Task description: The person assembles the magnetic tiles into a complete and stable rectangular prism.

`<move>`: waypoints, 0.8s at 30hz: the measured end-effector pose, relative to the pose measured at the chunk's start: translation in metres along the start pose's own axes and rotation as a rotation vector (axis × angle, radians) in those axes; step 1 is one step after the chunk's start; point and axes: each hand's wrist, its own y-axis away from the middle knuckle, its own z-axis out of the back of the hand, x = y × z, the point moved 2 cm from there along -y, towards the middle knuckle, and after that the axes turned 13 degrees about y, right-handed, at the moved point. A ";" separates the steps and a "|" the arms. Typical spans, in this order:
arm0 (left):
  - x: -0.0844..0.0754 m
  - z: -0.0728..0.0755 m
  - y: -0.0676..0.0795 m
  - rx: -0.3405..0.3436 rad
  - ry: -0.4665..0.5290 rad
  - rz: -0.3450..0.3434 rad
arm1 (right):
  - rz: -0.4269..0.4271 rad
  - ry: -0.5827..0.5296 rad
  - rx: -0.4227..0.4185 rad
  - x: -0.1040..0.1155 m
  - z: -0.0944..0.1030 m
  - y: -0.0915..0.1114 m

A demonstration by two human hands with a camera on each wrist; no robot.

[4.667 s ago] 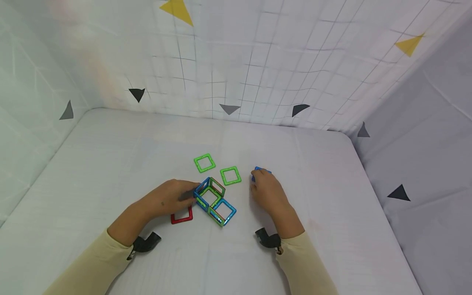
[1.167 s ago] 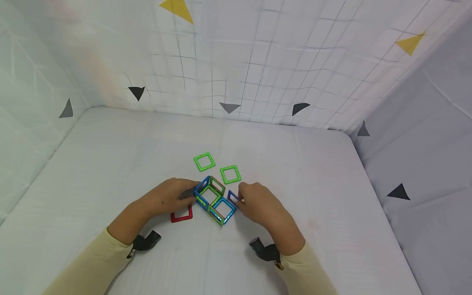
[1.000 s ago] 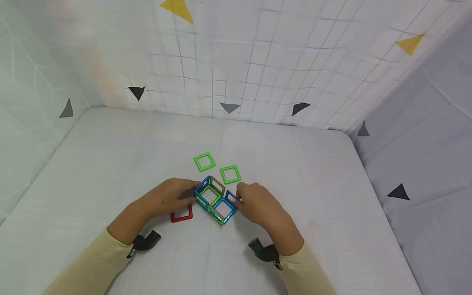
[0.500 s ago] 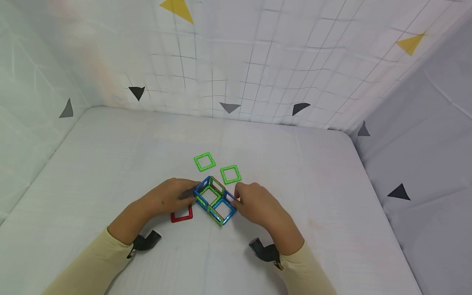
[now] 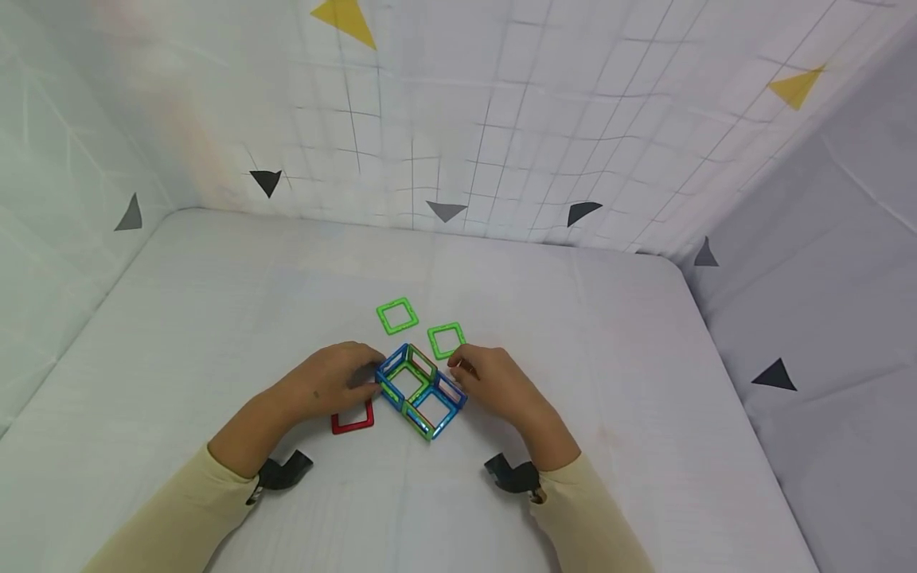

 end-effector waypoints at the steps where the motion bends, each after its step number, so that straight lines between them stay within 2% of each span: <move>1: 0.000 0.000 0.000 -0.002 -0.003 0.001 | 0.011 -0.011 -0.008 -0.001 -0.002 -0.001; 6: 0.001 0.000 -0.001 -0.005 -0.006 -0.010 | 0.069 -0.078 -0.062 -0.002 -0.011 -0.006; 9: 0.000 0.000 -0.001 -0.004 0.003 -0.007 | 0.083 -0.115 -0.063 -0.001 -0.014 -0.007; 19: 0.001 -0.005 -0.003 -0.014 0.013 0.009 | 0.035 -0.177 -0.041 -0.005 -0.019 -0.011; 24: -0.002 -0.007 -0.003 0.033 0.055 0.017 | -0.003 -0.228 -0.043 -0.008 -0.022 -0.013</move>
